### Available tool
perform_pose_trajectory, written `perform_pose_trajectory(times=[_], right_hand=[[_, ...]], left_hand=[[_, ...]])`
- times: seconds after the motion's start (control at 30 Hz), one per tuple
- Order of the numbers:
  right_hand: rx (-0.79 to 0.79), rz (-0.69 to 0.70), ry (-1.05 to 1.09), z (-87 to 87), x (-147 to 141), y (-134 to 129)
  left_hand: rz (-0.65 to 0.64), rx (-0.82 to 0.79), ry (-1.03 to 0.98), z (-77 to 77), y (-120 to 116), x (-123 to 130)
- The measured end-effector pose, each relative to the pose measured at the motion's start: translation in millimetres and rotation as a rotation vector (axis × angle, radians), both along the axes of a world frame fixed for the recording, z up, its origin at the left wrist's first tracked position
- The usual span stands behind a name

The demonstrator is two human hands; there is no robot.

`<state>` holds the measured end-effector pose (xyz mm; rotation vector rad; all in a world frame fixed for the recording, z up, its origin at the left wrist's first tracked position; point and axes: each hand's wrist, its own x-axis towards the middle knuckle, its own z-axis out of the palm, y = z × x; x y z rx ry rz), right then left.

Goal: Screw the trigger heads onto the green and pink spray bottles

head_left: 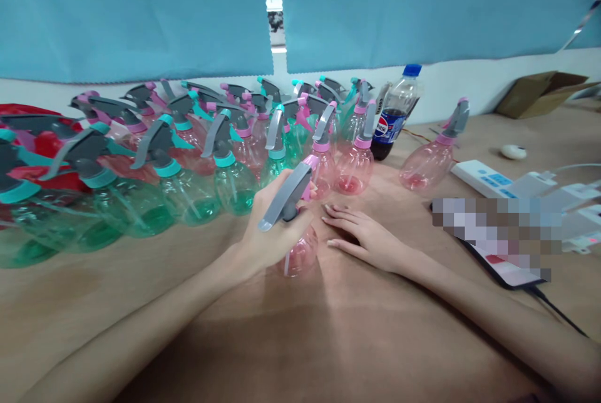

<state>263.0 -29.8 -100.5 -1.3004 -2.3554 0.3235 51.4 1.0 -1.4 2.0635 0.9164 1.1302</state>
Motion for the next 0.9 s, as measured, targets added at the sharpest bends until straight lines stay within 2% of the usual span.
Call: perform_pose_trajectory(times=[0.37, 0.53, 0.9], right_hand=[[0.006, -0.001, 0.025, 0.5, -0.2, -0.2], [0.000, -0.004, 0.014, 0.3, -0.3, -0.7], [0.002, -0.009, 0.000, 0.9, -0.1, -0.4]], left_hand=[[0.004, -0.034, 0.004, 2.7, -0.3, -0.5], [-0.017, -0.018, -0.016, -3.7, 1.3, -2.1], [0.051, 0.028, 0.017, -12.9, -0.1, -2.6]])
